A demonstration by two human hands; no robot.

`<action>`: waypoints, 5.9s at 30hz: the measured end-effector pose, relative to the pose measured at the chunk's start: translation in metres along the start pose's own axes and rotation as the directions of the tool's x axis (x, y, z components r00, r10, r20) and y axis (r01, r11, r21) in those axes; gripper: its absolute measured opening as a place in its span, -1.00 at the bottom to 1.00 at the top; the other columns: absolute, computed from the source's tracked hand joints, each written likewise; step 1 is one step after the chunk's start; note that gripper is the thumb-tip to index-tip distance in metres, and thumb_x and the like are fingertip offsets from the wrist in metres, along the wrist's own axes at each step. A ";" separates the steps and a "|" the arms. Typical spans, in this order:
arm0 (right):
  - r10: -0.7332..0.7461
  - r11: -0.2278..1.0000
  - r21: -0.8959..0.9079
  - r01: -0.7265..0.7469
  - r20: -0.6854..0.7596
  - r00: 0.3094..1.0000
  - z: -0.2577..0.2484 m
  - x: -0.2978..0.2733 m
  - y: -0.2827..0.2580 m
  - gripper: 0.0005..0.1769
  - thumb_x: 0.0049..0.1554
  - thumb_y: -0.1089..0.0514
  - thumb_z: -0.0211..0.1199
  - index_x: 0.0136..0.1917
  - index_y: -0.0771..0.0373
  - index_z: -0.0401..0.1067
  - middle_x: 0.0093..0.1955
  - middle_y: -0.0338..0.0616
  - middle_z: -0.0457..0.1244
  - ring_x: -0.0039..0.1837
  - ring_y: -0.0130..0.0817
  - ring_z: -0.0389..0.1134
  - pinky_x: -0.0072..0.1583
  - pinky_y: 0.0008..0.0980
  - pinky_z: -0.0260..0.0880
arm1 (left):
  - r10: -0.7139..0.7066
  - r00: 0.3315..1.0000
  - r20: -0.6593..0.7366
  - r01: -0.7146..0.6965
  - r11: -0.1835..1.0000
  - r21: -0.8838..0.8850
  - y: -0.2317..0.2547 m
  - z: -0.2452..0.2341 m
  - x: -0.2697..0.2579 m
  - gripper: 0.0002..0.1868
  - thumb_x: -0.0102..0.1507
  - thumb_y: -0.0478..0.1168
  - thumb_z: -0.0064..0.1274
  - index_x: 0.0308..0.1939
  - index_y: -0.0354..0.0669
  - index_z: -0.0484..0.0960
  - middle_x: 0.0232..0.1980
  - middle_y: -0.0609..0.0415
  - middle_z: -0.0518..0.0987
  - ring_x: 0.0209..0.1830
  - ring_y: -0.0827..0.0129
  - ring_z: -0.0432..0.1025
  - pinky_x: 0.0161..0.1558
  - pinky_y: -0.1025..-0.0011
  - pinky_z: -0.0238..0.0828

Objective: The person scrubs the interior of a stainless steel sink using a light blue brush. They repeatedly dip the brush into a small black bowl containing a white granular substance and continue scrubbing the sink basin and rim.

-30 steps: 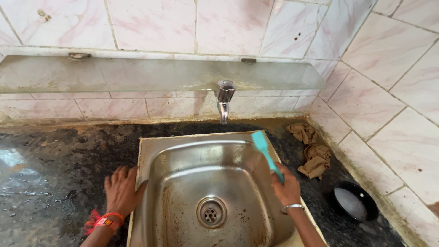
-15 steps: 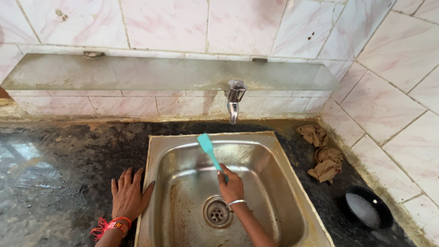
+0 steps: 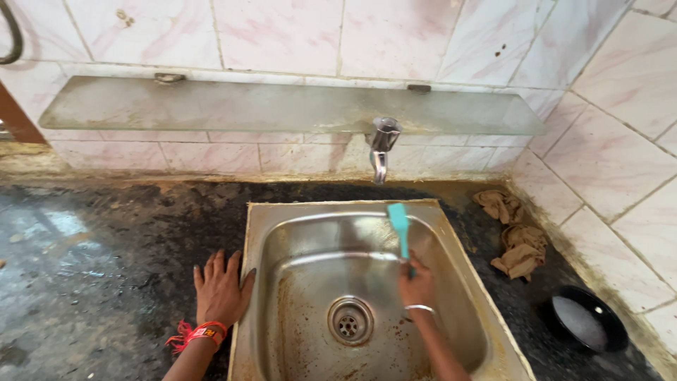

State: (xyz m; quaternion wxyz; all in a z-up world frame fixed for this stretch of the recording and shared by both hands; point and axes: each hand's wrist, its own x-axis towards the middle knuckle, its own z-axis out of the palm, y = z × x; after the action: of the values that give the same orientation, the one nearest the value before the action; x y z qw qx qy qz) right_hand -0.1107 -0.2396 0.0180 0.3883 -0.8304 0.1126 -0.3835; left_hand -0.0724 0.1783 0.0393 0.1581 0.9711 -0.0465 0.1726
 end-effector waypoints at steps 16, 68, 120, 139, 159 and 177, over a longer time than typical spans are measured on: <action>0.365 0.889 -0.392 -0.237 0.296 0.883 -0.039 0.047 -0.033 -0.59 0.32 -0.25 0.14 0.30 -0.09 0.53 -0.47 -0.04 0.29 -0.44 -0.32 0.26 -0.36 -0.26 0.22 | -0.003 1.000 0.029 0.003 1.000 0.009 0.005 -0.005 0.002 -0.34 0.29 0.18 -0.16 0.38 -0.06 0.34 0.48 -0.21 0.23 0.54 -0.04 0.03 0.47 -0.20 -0.26; 0.505 0.758 -0.567 -0.322 0.199 0.840 -0.068 0.029 -0.020 -0.55 0.33 -0.16 0.05 0.46 -0.21 0.38 -0.31 0.16 0.39 -0.30 0.03 0.48 -0.20 -0.09 0.52 | 0.001 1.000 0.005 -0.001 1.000 -0.021 0.007 -0.010 0.001 -0.38 0.27 0.12 -0.15 0.35 -0.07 0.37 0.45 -0.24 0.26 0.51 -0.04 0.07 0.46 -0.18 -0.22; -0.591 0.772 0.623 0.124 0.634 0.499 -0.053 -0.144 -0.116 -0.55 0.28 0.29 0.26 0.42 0.32 0.39 0.02 0.13 0.44 0.03 -0.20 0.46 0.00 -0.07 0.43 | -0.155 0.986 -0.057 0.096 0.815 -0.571 -0.013 -0.005 0.005 -0.27 0.23 -0.15 -0.30 0.54 -0.06 0.12 0.29 -0.30 0.48 0.42 -0.05 0.26 0.55 -0.02 -0.28; 0.040 0.990 -0.105 0.092 0.844 0.535 0.037 -0.035 -0.190 -0.66 0.20 0.10 0.23 0.25 -0.03 0.57 -0.44 -0.12 0.36 -0.54 -0.48 0.11 -0.38 -0.34 0.20 | -0.129 0.992 -0.004 0.105 0.831 -0.546 -0.024 -0.004 0.007 -0.36 0.31 -0.04 -0.29 0.47 -0.16 0.24 0.21 -0.27 0.55 0.29 -0.10 0.38 0.53 0.06 0.00; 0.466 0.861 -0.436 0.263 0.882 -0.063 -0.147 -0.082 -0.274 -0.62 0.31 -0.07 0.12 0.39 -0.22 0.43 0.24 -0.11 0.41 0.32 -0.16 0.39 0.41 -0.21 0.25 | 0.090 0.957 0.276 0.139 0.692 -0.708 -0.023 -0.110 -0.069 -0.47 0.38 0.04 -0.20 0.41 0.01 0.27 -0.04 -0.12 0.66 0.03 0.00 0.57 0.03 0.15 0.41; -0.188 0.957 0.204 0.205 0.978 -0.092 -0.144 -0.060 -0.203 -0.70 0.26 0.09 0.29 0.25 0.10 0.58 -0.12 -0.13 0.47 -0.28 -0.43 0.35 -0.12 -0.30 0.42 | 0.399 0.904 0.152 -0.250 0.783 -0.570 0.032 -0.121 -0.077 -0.50 0.40 0.02 -0.24 0.36 -0.13 0.31 0.18 -0.27 0.57 0.24 -0.10 0.41 0.26 0.07 0.24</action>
State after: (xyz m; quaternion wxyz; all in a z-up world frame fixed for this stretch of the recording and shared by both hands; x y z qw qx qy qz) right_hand -0.2786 -0.1544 0.1912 0.2826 -0.8558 -0.3244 0.2873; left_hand -0.1878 0.1902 0.1293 0.3835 0.8785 -0.2813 0.0463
